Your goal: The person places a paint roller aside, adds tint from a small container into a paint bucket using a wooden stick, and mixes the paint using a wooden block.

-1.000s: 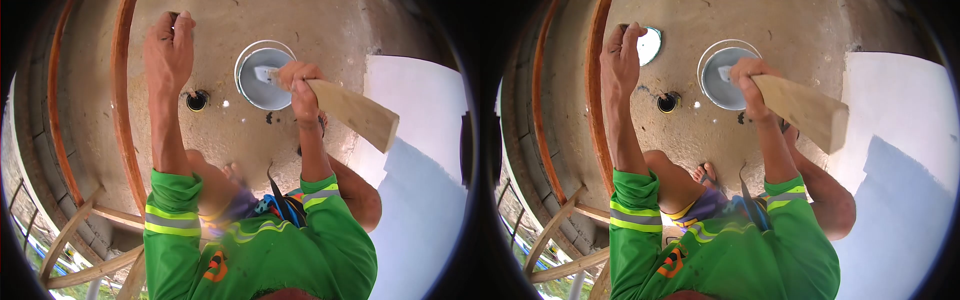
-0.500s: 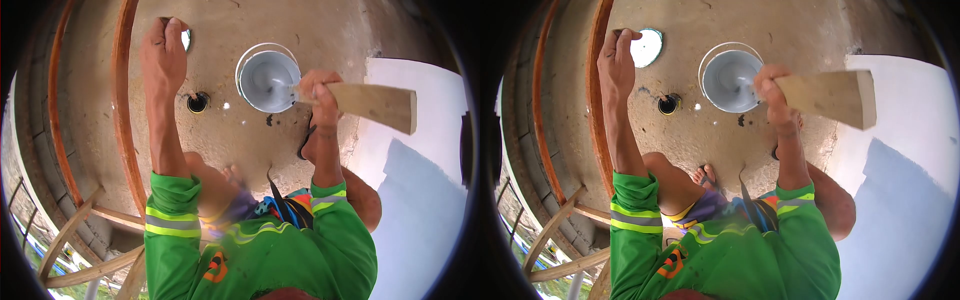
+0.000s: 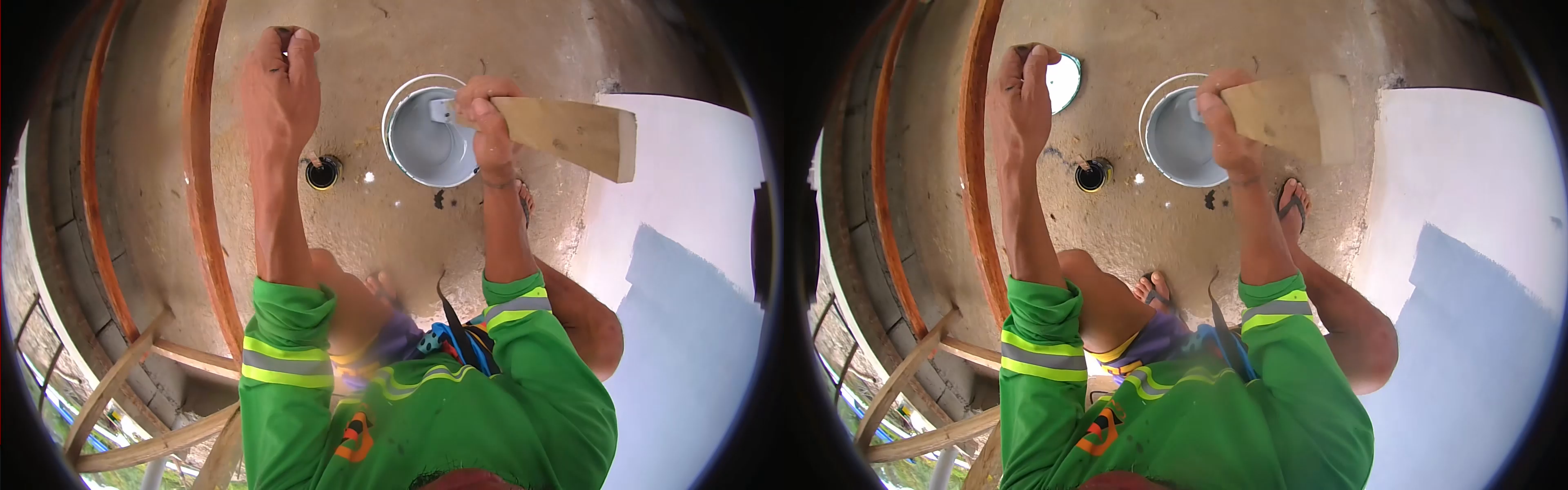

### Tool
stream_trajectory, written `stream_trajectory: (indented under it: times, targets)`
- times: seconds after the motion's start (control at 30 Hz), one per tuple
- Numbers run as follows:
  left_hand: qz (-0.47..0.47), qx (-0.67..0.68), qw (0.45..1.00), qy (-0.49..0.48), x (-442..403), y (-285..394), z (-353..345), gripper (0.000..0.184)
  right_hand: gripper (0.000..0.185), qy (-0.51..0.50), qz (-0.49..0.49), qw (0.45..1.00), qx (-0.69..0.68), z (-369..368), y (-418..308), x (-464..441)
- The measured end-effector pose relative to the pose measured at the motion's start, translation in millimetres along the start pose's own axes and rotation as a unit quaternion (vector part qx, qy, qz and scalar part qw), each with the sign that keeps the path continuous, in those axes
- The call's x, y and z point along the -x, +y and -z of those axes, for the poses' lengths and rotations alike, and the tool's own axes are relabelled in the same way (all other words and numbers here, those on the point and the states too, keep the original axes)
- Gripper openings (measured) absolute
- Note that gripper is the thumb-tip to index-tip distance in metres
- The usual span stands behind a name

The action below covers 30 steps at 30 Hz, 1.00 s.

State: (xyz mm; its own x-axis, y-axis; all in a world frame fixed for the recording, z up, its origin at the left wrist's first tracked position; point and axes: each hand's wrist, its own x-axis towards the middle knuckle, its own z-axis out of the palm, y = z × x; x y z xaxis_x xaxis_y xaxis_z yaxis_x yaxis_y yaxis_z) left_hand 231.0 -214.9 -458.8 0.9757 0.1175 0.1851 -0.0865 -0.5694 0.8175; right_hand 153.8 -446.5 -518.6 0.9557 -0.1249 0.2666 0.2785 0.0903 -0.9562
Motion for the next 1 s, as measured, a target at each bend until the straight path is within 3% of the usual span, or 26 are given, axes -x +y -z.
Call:
stream_trajectory:
  times: [0.03,0.07,0.17,0.3,0.37,0.47,0.57,0.67,0.77,0.83,0.9,1.0]
  targets:
    - [-0.018,0.004,1.0,0.007,-0.6,-4.0,-2.6,0.036,0.013,0.0,0.012,1.0,0.001,-8.3,3.9,0.0]
    - [-0.036,0.009,0.999,0.014,-1.1,-9.9,-5.4,0.036,0.011,-0.061,0.019,0.998,-0.024,-6.5,5.6,12.6]
    - [-0.03,0.001,0.999,0.022,1.5,-7.1,4.2,0.036,0.013,-0.196,-0.051,0.979,0.003,25.1,-17.0,40.4]
    - [0.008,-0.009,1.0,0.014,4.2,0.3,14.2,0.038,0.015,0.0,-0.095,0.994,0.045,37.5,35.3,16.4]
    - [-0.002,-0.013,1.0,0.003,4.2,4.9,9.9,0.04,0.009,0.096,-0.099,0.99,0.035,0.6,43.2,-4.4]
    - [-0.018,-0.022,1.0,-0.005,5.3,3.4,-0.5,0.04,0.005,0.027,0.028,0.993,0.112,-27.6,50.8,13.3]
    - [0.004,-0.016,1.0,-0.014,1.3,2.7,0.2,0.039,0.004,-0.152,-0.001,0.987,0.051,1.3,23.0,53.5]
    - [0.007,-0.034,0.999,-0.001,1.1,-0.9,4.1,0.036,0.005,-0.054,0.001,0.998,0.016,40.8,33.9,51.4]
    - [0.012,-0.011,1.0,-0.004,1.4,12.8,-3.7,0.03,0.007,0.09,-0.076,0.991,0.065,11.9,38.1,2.9]
    - [0.016,-0.007,1.0,-0.018,5.3,29.8,-12.6,0.026,0.009,0.101,-0.007,0.994,0.031,-22.9,36.3,-6.5]
    - [0.008,0.013,1.0,-0.027,2.0,26.1,-18.3,0.024,0.012,0.002,0.049,0.998,0.043,-25.7,41.8,15.8]
    - [-0.003,0.028,0.999,-0.015,-3.5,15.2,-17.1,0.026,0.01,-0.172,0.019,0.983,0.059,14.9,26.0,52.6]
